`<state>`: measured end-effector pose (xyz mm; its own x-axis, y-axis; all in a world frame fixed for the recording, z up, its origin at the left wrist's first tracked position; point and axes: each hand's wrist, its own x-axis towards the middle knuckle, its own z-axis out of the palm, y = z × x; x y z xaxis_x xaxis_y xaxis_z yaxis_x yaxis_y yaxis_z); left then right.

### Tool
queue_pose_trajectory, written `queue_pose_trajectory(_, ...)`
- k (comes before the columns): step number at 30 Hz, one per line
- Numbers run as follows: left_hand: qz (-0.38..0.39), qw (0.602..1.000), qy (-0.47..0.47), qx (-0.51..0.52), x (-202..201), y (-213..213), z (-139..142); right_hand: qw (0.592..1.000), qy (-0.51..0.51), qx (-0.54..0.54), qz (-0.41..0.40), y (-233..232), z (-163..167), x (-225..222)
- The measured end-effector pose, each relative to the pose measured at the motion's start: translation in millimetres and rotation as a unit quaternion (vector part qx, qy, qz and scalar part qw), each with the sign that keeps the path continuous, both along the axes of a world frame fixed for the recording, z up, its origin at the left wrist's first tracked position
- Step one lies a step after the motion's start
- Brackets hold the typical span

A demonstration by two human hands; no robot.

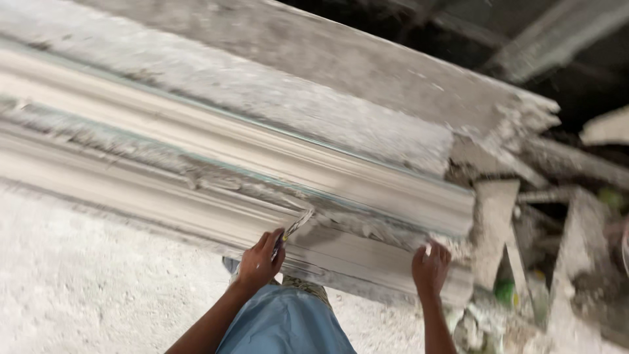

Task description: The person uses a scraper to remove excess plaster from the grooves of long white molded strips. They repeatedly scrape along the length of each strip, then move to the next strip and repeat the process.

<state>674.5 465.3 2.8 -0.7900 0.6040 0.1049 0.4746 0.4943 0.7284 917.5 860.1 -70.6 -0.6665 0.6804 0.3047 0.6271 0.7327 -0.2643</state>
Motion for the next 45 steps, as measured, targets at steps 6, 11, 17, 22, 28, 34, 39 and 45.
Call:
queue_pose_trajectory(6, 0.131, 0.988, -0.024, 0.074, -3.0, -92.0, 9.5, 0.952, 0.036, -0.284, 0.107, -114.6, -1.4, -107.7)
queue_pose_trajectory(11, 0.219, 0.965, -0.05, 0.133, -11.0, -202.6, -2.2, 0.904, 0.029, -0.3, 0.304, -254.2, 2.0, -210.9)
queue_pose_trajectory(17, 0.389, 0.899, -0.191, 0.064, -19.0, -380.9, -15.0, 0.86, -0.009, -0.305, 0.409, -442.9, 9.9, -312.2)
queue_pose_trajectory(22, 0.49, 0.864, -0.069, 0.095, -18.2, -519.6, -17.9, 0.807, -0.028, -0.339, 0.483, -582.8, 35.0, -379.0)
queue_pose_trajectory(28, 0.637, 0.749, -0.1, 0.15, -7.1, -604.6, -38.6, 0.754, -0.082, -0.335, 0.559, -690.1, 53.0, -441.8)
queue_pose_trajectory(34, 0.679, 0.628, -0.219, 0.31, -41.0, -628.5, -82.4, 0.696, -0.062, -0.365, 0.615, -777.2, 34.5, -513.7)
queue_pose_trajectory(39, 0.67, 0.653, -0.236, 0.263, -135.3, -692.5, -91.0, 0.697, -0.072, -0.341, 0.627, -873.3, -0.5, -601.7)
queue_pose_trajectory(45, 0.613, 0.737, -0.266, 0.101, -280.4, -801.6, -50.7, 0.652, -0.101, -0.371, 0.653, -979.9, 7.7, -716.9)
